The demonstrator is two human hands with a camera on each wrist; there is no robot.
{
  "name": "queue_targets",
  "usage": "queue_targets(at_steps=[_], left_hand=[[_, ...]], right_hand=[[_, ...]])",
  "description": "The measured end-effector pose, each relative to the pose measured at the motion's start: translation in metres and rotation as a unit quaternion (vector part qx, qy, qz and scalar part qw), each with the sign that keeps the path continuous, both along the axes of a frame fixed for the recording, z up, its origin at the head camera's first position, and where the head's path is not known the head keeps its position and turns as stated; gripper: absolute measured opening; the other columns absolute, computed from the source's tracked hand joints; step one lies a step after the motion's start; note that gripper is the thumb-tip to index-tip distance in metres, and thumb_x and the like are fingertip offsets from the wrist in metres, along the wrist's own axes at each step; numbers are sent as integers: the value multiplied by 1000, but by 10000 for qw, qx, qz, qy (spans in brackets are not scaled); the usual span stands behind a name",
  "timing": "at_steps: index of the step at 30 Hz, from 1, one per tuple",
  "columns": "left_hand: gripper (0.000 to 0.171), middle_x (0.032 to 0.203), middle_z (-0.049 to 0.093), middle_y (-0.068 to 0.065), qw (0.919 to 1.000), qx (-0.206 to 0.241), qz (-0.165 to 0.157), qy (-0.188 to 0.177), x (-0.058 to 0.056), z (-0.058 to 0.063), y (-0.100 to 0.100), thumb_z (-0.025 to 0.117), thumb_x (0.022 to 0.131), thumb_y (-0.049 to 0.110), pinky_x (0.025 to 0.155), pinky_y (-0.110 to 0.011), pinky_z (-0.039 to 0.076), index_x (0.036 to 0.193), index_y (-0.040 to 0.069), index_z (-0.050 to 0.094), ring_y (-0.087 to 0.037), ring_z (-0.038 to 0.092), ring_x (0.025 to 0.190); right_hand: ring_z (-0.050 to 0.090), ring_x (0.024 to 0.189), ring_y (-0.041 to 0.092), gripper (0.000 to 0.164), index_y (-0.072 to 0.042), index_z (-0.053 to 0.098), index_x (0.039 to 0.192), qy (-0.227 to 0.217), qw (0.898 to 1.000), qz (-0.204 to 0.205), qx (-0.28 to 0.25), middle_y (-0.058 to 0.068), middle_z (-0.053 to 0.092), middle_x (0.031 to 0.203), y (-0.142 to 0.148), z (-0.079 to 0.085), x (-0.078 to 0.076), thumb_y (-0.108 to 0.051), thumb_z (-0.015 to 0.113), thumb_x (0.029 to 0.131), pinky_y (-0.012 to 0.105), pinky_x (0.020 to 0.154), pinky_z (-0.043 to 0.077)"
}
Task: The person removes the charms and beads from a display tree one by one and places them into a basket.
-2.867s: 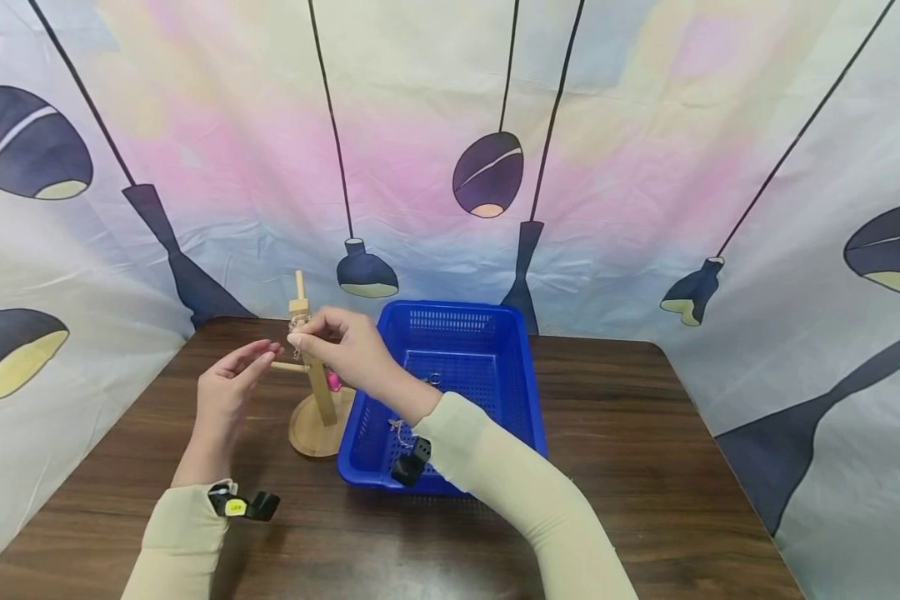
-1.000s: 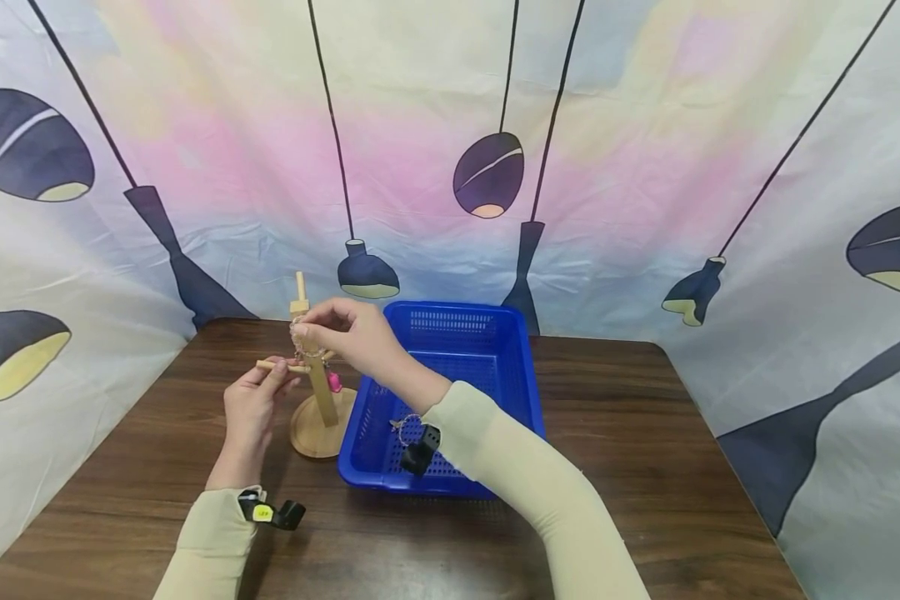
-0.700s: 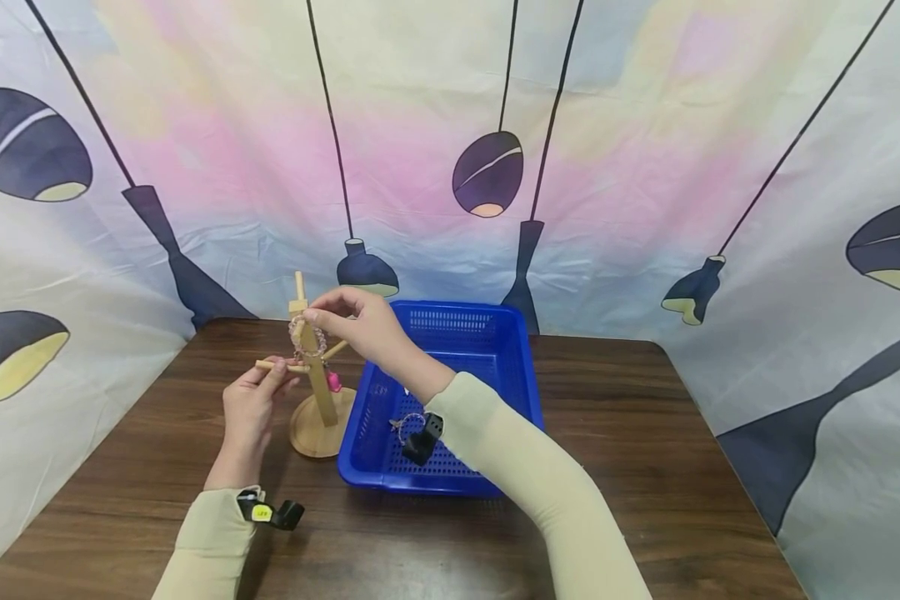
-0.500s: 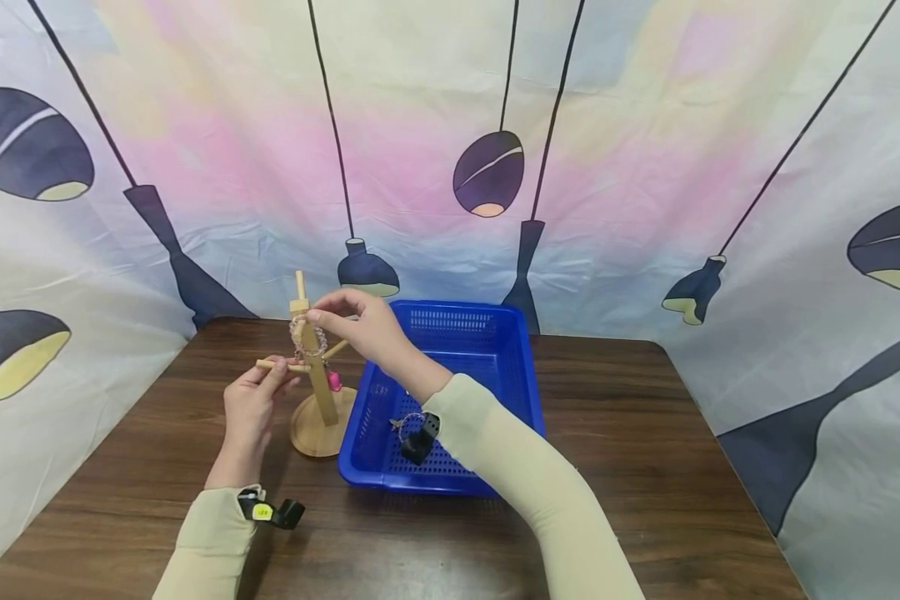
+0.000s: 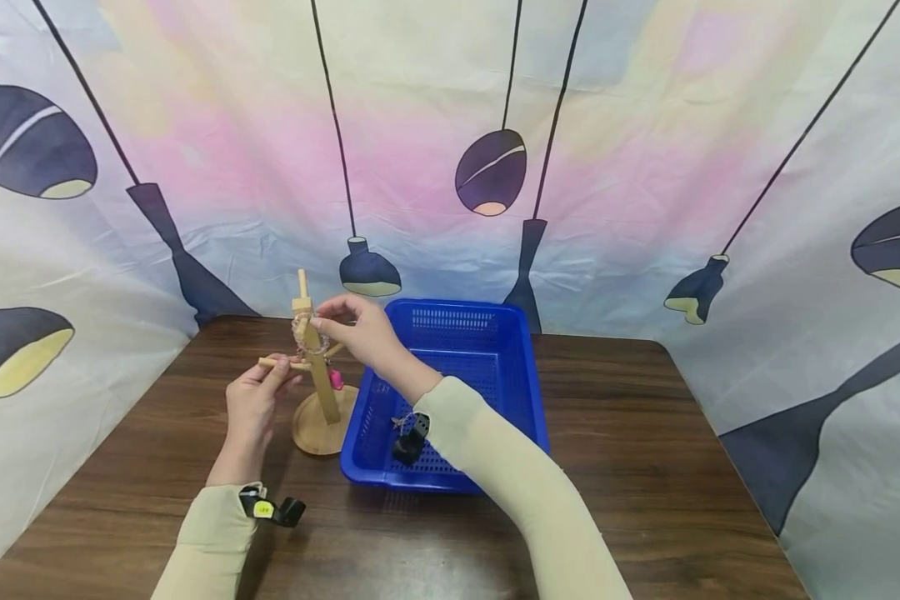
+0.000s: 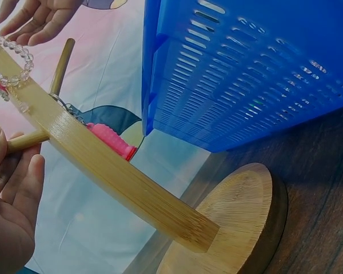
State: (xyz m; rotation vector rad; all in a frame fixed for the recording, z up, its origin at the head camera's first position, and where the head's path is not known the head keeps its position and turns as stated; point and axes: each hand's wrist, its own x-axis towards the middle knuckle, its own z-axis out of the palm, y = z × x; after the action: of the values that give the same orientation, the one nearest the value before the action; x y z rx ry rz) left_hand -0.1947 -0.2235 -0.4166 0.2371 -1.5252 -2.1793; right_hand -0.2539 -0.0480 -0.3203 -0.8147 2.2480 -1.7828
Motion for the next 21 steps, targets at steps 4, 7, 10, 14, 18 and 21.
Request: queue_targets(at_steps=[4,7,10,14,18,21], left_hand=[[25,77,76,14,10000,-31,15,-85,-1,1,0,63,100,5,70,-14,62,80,19,70,2,73,74],[26,77,76,13,9999,-58,26,-110,-1,1,-1,63,101,5,70,-14,62,80,18,70,2,73,75],[26,77,76,14,9999,-93,37,-106,-1,1,-1,62,101,4,71,-14,62,81,18,70,2,73,76],[26,77,76,14,9999,-89,55,-96,-1,0,-1,63,100,4,70,-14,62,81,19,70,2,73,76],[25,77,76,13,10000,-27,50,-68,-1,1,-1,64,100,4,70,-14,62,80,18,70,2,73,76],[24,77,76,13,10000,-27,64,-72,-1,1,0,65,100,5,70,-14,62,80,18,70,2,73,77]], right_hand=[[66,108,23,26,-2,67,123,-59,10000,-8,-35,19,70,122,-2,-1,1,-16,67,101,24,83,59],[67,108,24,26,-2,67,123,-85,9999,-28,-48,20,70,123,-4,-1,2,-16,67,101,21,82,58],[67,106,22,26,-2,68,123,-85,9999,-45,-56,20,70,123,-5,-1,2,-16,66,101,20,80,57],[66,100,16,26,-1,68,122,-56,9999,-49,-113,21,70,122,-7,-2,1,-15,67,101,28,86,60],[64,94,8,25,0,69,120,-6,9997,-74,-212,22,70,120,-8,-4,0,-15,66,101,43,94,61],[63,91,5,24,1,69,119,-27,9995,-105,-295,23,70,119,-9,-5,1,-15,66,101,47,95,61]])
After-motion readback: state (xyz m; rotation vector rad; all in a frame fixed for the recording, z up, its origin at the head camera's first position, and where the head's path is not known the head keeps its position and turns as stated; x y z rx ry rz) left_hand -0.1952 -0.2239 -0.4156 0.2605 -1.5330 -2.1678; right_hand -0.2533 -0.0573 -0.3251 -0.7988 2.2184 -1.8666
